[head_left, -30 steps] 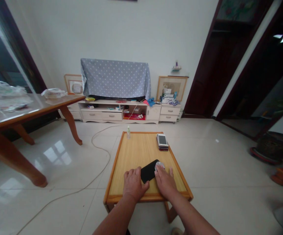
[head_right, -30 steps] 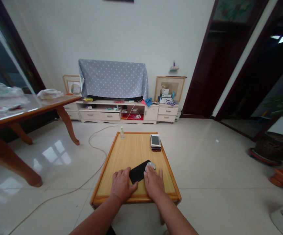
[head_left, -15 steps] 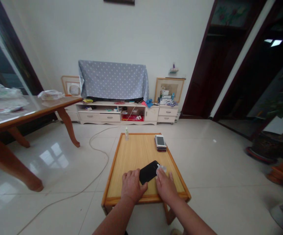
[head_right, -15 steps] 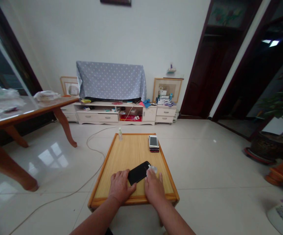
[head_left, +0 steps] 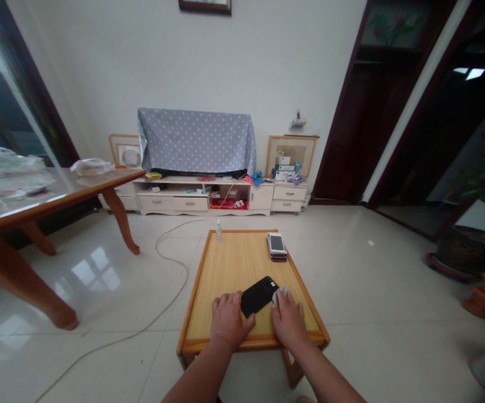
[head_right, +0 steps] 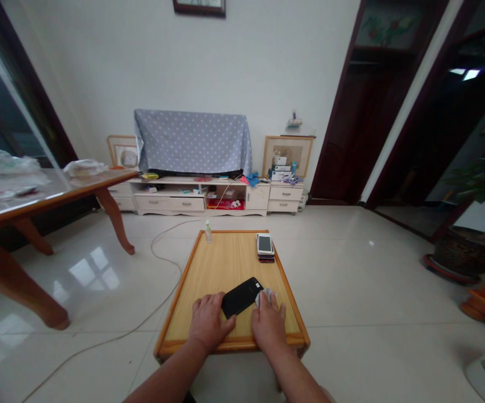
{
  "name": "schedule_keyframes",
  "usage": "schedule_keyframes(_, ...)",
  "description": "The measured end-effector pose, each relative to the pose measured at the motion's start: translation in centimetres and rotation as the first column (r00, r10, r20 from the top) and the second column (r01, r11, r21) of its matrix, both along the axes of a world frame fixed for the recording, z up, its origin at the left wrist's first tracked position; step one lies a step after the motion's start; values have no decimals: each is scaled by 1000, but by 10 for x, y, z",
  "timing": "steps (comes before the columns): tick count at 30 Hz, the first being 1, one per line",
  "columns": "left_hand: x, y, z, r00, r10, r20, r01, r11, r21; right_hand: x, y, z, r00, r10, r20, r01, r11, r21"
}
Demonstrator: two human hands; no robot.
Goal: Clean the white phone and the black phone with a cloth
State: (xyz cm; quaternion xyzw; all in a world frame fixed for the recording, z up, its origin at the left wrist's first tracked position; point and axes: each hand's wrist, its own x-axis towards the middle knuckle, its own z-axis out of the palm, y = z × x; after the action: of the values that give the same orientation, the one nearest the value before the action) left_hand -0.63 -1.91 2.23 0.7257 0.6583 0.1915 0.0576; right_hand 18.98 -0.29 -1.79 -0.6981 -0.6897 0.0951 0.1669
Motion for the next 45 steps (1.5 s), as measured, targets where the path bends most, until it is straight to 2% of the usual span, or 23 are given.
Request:
schedule_keyframes(6,0,2,-3,998,-56,-23,56,998,8,-21,-30,-3,995,80,-54,-80,997,2)
schedule_keyframes(10,0,2,-4,997,-68,-49,69,997,25,-26,-45,-3,977,198,-74,-196,980,33)
schedule_keyframes(12,-1,1,-4,996,-73,-57,75,997,31,-23,-46,0,974,213,-74,-210,977,38)
schedule_keyframes(17,-2,0,-4,995,-77,-64,79,996,34,-15,-40,9,992,119,-49,-117,992,38)
schedule_keyframes(22,-1,0,-5,996,-73,-54,75,996,38,-26,-48,13,970,238,-42,-229,962,148)
schedule_keyframes(24,-1,0,-5,996,-68,-50,70,997,40,-30,-48,16,966,251,-59,-237,955,176)
schedule_keyframes(28,-1,-1,-3,996,-77,-51,80,996,42,-32,-34,20,971,209,-115,-187,966,179)
schedule_keyframes(33,-1,-2,-1,996,-76,-51,78,996,41,-25,0,13,907,66,-416,-25,994,104)
schedule_keyframes(35,-1,-1,0,996,-78,-48,80,996,34,-22,11,11,895,17,-445,31,995,100)
schedule_keyframes(37,-1,-1,0,996,-79,-46,81,996,28,-21,16,11,923,12,-385,47,989,144)
schedule_keyframes(39,-1,0,0,996,-80,-45,81,996,24,-25,15,12,959,52,-278,2,982,189)
schedule_keyframes(41,-1,0,1,996,-78,-42,79,997,18,-31,8,14,973,144,-180,-105,971,215)
schedule_keyframes(45,-2,0,1,996,-84,-27,84,996,2,-37,-3,19,946,319,-58,-301,931,208)
